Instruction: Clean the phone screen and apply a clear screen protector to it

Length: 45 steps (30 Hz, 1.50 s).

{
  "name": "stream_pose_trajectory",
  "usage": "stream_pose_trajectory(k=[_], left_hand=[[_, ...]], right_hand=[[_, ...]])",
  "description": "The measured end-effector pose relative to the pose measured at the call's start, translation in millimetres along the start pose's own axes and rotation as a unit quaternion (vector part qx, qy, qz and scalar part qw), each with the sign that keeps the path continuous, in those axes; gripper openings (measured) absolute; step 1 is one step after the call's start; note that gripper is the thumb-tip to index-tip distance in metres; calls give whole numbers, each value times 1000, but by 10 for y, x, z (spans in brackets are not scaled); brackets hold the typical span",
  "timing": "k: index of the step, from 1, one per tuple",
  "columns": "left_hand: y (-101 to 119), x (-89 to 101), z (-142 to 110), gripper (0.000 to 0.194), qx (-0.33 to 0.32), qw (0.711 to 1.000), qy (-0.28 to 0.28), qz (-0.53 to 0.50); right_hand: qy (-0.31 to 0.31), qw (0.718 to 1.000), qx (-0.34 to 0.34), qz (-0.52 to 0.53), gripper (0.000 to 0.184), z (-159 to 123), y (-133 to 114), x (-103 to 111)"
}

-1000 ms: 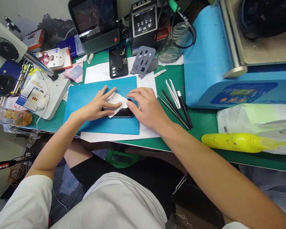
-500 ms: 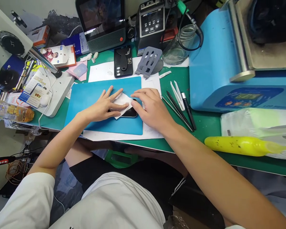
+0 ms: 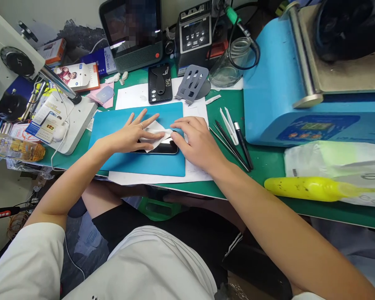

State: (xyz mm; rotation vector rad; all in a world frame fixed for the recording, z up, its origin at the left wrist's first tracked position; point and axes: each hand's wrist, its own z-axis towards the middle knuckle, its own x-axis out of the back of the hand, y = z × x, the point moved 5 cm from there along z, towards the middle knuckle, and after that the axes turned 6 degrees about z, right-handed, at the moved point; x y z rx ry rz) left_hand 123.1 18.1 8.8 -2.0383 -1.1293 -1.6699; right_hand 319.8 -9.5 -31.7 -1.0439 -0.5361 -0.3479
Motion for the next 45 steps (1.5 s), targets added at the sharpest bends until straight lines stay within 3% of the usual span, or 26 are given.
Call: stream_pose_trajectory(k=[6,14,21,25,31,36,45], left_hand=[[101,-82,-25,45,-7,1000,1,1],[-96,-26,8,49,31,999,11,-25],[82,-91,-44,46,9,1000,8,-8],[-16,-80,-2,50,24,999,16,-29],[-231,50,-83,46,103,993,18,-53],[-238,34,-182,60,198,978,15,-72],[-142,22,81,82,263,961,27,-75]], right_hand=[[-5,1000,4,-2,27,-6,6,-3],[2,1000,3,-6,27,4,16,15],[1,1000,-1,2,26,7,13,3],[-1,1000,-5,-2,27,15,30,-3],[3,1000,-5,9,28,47,43,14],[-7,1000,-12,16,29,57,26,-2],[-7,1000,-10,12,29,41,25,-9]])
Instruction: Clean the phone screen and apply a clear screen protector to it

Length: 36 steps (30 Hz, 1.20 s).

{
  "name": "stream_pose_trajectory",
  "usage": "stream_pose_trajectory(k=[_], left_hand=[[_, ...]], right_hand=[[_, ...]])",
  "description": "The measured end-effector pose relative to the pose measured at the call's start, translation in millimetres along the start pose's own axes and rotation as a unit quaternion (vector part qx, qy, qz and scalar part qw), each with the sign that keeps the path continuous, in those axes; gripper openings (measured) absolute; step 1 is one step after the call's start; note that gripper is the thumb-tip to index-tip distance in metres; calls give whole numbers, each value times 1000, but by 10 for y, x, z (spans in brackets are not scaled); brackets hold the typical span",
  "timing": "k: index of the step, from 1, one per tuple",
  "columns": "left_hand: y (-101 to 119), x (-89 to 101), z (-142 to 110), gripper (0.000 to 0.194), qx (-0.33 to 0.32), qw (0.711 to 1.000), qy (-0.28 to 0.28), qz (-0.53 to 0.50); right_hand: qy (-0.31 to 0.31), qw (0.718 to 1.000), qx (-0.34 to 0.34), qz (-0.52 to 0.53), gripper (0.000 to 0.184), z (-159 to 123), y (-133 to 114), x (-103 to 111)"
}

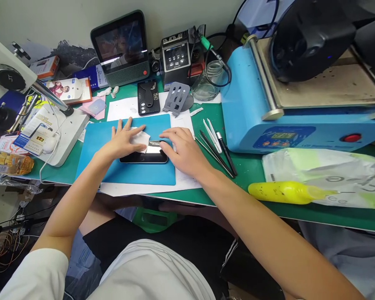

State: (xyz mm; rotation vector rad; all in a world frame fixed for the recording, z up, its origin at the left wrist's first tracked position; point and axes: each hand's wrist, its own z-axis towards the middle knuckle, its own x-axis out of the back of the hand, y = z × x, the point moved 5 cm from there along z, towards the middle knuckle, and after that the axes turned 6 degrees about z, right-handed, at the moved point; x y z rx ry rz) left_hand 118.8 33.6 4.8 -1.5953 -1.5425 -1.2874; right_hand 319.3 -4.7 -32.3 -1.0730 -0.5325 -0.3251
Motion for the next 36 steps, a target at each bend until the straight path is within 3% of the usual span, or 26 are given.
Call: stream_pose_trajectory(k=[9,16,24,29,36], left_hand=[[-57,18,-48,84,12,1000,6,6],[130,-17,-18,79,-15,1000,21,7],[40,-9,-121,77,10,1000,14,23],[84,3,-88,80,5,1000,-3,24],[36,14,-42,82,11,1000,16,8]], right_hand=[[6,1000,0,-4,28,-14,9,15],[5,1000,4,1,29,-13,-16,18],[2,1000,11,1,28,-9,-21,14],[8,1000,2,3,29,-10,-10,25],[7,1000,3,4,28,-4,-22,14]])
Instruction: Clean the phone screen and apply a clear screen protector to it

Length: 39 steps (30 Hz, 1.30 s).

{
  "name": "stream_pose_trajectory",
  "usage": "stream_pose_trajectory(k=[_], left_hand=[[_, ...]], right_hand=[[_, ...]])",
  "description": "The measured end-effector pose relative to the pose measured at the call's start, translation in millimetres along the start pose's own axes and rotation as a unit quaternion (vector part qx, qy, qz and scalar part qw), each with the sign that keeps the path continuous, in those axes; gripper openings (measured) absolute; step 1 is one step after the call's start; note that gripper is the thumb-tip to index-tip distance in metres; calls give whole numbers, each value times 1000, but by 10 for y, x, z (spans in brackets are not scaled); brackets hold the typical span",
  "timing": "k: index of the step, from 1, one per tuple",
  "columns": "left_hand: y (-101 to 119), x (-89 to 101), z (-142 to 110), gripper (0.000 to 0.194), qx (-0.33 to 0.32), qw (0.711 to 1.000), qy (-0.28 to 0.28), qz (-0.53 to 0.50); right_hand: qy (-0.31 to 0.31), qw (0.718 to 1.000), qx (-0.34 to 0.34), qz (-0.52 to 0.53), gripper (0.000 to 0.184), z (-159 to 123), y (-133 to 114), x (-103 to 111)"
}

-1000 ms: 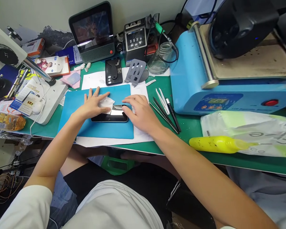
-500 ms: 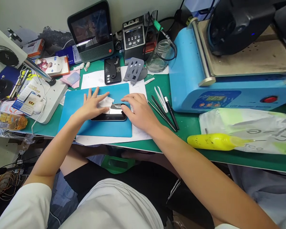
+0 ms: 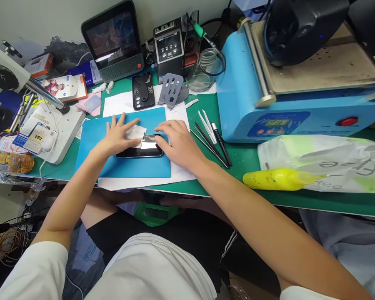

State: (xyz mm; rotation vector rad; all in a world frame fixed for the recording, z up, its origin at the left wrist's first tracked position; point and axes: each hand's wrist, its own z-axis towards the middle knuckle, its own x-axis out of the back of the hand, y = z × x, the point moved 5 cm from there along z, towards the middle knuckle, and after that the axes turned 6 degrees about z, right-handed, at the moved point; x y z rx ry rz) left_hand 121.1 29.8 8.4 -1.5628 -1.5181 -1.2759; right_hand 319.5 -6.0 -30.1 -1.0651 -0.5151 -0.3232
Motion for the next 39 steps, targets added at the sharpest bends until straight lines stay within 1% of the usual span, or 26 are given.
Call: stream_pose_trajectory(k=[4,9,15,20,26,30,33,36,39], left_hand=[[46,-30,21,81,-15,1000,3,-11],[-30,-1,-6,84,6,1000,3,-5],[57,-34,33,85,-14,1000,10,-8],[5,-20,21,87,-4,1000,7,-2],[43,-22,42,85,-16,1000,15,7],[-8,-4,26,88,-2,1000,13,2],[4,-4,24,85,-4,1000,19,1],[37,-17,39,85,-11,1000,17,8],[-23,1,19,87,-4,1000,15,8]], right_hand=[[5,1000,-8,0,29,-8,11,12],[-2,1000,-9,0,29,-11,14,5],[1,1000,0,-7,29,-14,12,8],[1,1000,-6,-5,28,-14,12,17],[2,1000,-6,-3,28,-5,9,19],[7,1000,-8,-2,29,-2,8,29],[1,1000,-8,1,29,4,-1,18],[11,1000,-8,3,28,6,4,25],[23,1000,-12,10,29,7,26,41]])
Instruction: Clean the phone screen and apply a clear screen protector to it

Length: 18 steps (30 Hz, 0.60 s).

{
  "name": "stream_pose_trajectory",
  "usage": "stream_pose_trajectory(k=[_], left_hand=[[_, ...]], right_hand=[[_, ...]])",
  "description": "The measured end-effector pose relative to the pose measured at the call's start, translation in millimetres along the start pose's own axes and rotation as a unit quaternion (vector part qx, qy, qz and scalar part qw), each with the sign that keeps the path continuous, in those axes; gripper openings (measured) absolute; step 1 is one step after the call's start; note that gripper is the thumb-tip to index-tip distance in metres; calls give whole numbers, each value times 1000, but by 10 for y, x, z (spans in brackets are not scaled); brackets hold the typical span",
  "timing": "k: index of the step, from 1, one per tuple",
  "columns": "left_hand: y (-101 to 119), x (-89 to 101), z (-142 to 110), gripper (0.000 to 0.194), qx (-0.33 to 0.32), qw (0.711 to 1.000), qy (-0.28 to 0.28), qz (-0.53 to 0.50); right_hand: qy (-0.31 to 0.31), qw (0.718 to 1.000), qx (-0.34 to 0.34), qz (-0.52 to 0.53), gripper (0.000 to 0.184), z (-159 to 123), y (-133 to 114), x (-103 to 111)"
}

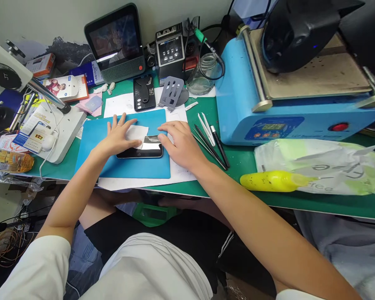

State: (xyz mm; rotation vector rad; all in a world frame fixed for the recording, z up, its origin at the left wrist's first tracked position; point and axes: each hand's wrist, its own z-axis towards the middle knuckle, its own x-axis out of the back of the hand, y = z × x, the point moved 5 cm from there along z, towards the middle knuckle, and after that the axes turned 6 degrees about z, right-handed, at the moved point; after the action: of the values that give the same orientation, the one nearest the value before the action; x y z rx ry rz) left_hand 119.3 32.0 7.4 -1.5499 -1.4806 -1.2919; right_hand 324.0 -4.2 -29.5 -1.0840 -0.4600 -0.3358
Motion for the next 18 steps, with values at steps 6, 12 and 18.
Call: stream_pose_trajectory(k=[6,12,18], left_hand=[[-296,42,-229,83,21,1000,15,-5],[-478,-43,-422,80,27,999,23,-21],[-159,-87,-383,88,7,1000,-13,12]], right_hand=[[-20,1000,2,0,31,-5,-1,-10],[-40,999,15,-9,29,-21,-25,-46],[-54,998,25,-19,32,-32,-31,-77]])
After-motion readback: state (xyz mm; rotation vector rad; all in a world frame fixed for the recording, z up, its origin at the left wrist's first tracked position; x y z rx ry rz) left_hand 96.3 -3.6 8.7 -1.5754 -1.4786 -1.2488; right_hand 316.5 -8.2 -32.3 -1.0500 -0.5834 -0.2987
